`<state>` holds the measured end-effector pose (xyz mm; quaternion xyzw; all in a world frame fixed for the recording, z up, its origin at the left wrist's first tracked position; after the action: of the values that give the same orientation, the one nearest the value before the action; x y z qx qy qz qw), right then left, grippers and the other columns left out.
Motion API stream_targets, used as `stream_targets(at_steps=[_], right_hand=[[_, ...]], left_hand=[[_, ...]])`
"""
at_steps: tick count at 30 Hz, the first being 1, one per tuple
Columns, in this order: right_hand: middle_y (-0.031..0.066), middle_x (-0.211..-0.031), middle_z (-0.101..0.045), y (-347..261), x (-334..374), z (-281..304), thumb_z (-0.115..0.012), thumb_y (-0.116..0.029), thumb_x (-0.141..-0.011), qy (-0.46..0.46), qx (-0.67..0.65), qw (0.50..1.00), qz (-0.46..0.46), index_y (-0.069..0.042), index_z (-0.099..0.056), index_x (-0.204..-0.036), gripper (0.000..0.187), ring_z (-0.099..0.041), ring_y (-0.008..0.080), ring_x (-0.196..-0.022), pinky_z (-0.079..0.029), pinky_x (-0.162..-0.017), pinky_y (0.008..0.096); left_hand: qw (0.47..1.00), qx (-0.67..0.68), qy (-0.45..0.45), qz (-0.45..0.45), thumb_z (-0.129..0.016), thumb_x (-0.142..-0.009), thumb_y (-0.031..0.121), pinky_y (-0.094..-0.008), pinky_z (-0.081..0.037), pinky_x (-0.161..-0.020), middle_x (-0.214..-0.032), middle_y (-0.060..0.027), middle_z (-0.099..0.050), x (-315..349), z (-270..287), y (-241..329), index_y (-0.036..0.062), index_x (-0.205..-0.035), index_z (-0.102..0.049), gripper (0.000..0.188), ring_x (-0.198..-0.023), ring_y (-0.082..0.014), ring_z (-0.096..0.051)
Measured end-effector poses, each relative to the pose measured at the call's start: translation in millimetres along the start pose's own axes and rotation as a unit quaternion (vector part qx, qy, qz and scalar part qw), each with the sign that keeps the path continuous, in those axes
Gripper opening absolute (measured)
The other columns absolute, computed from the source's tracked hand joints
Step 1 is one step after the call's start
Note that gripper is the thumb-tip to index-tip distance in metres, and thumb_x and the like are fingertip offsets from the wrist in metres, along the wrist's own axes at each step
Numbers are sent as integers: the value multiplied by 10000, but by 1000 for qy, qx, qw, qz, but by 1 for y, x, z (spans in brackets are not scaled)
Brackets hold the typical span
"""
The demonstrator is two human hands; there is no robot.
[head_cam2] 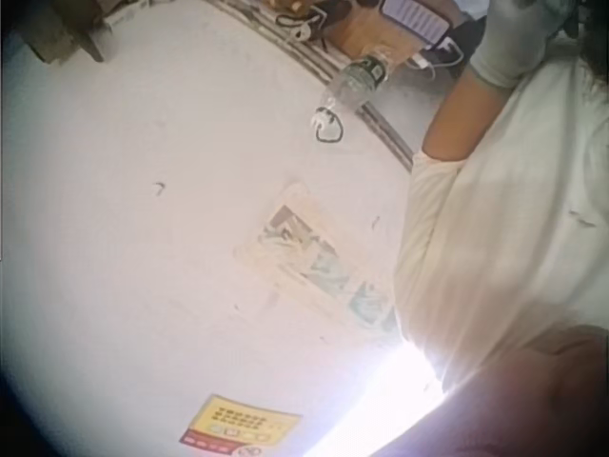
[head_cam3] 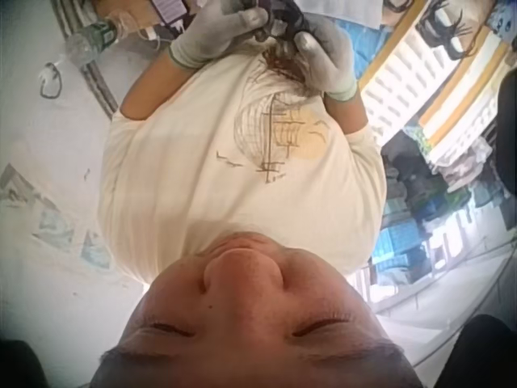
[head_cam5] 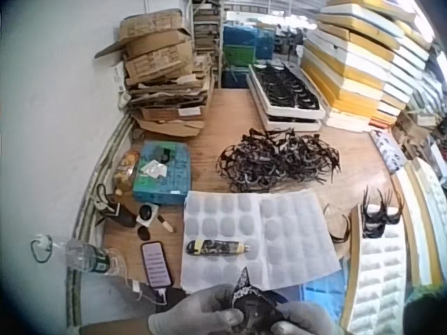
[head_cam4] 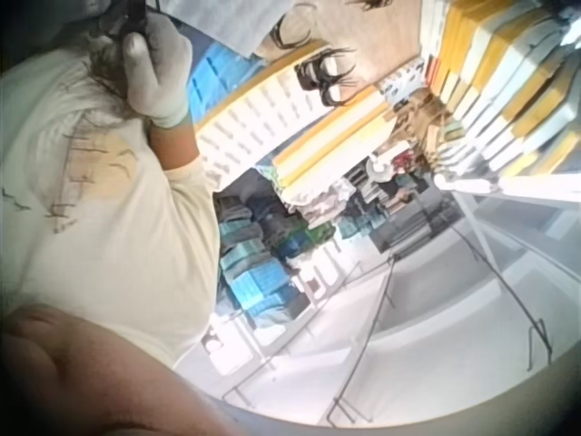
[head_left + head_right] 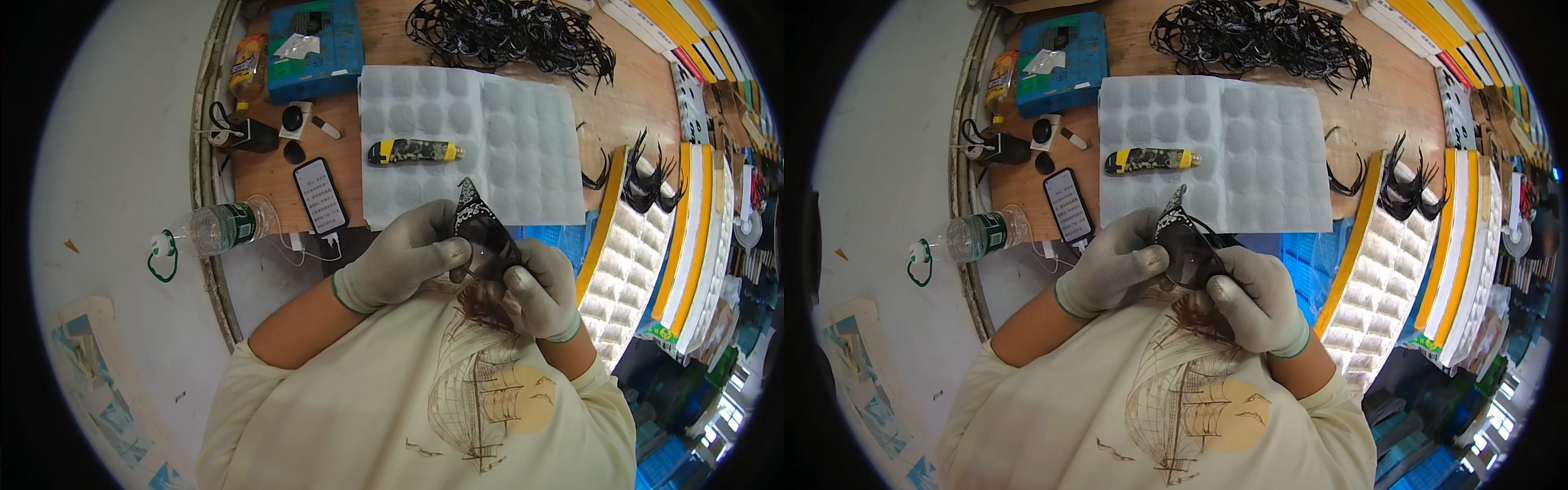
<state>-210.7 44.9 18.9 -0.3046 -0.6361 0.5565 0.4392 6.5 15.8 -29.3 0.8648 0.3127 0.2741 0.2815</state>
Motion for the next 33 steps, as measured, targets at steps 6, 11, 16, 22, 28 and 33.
stream_targets(at_steps=[6,11,16,22,28,33], right_hand=[[64,-790,-671,13,-5,-6,-491,-130,-982,-42,-87,995,-5,59,-621,-1113,264,-620,138,-708,-510,-687,287],[58,-781,-654,19,-9,-5,-487,-125,-987,-37,-112,993,-27,62,-613,-1106,254,-604,131,-719,-509,-699,290],[58,-754,-651,14,-3,-2,-479,-107,-968,-13,-93,996,5,63,-618,-1094,252,-601,124,-686,-512,-663,290],[79,-682,-635,-8,-9,11,-506,-77,-914,-8,119,992,51,61,-654,-1121,289,-612,197,-599,-493,-600,304],[106,-676,-629,-9,-10,18,-547,-73,-887,27,135,987,76,56,-679,-1059,253,-611,241,-587,-489,-583,331],[143,-664,-596,4,-18,20,-598,-54,-841,43,145,972,179,29,-664,-851,107,-572,319,-568,-468,-554,376]], left_hand=[[999,30,23,9,-723,-902,223,-376,-529,-962,-1166,-139,-636,10,2,2,-53,-1251,-513,492,-1075,-217,-645],[999,41,20,-5,-724,-907,227,-394,-544,-938,-1168,-156,-634,8,0,8,-37,-1271,-509,498,-1053,-229,-656],[999,46,22,-13,-697,-919,188,-363,-543,-891,-1134,-132,-640,5,-6,1,-26,-1250,-520,432,-1008,-203,-649],[994,-38,94,-37,-662,-913,151,-284,-519,-829,-1037,-82,-634,-3,-6,-6,-13,-1197,-545,348,-938,-133,-613],[986,-120,95,-66,-644,-928,136,-268,-517,-813,-1004,-61,-636,-7,-19,4,-16,-1154,-565,284,-889,-110,-605],[986,-115,112,-38,-627,-954,143,-284,-531,-812,-1002,-64,-666,-11,-37,17,-38,-1154,-598,271,-901,-113,-622]])
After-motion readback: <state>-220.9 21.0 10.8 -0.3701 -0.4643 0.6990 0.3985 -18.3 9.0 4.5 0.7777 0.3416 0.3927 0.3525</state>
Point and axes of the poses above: each hand's wrist, its own x-axis away from the middle knuckle, its own z-axis out of the back of the hand, y = z × x, the point moved 1 cm from there along -x, towards the middle knuckle
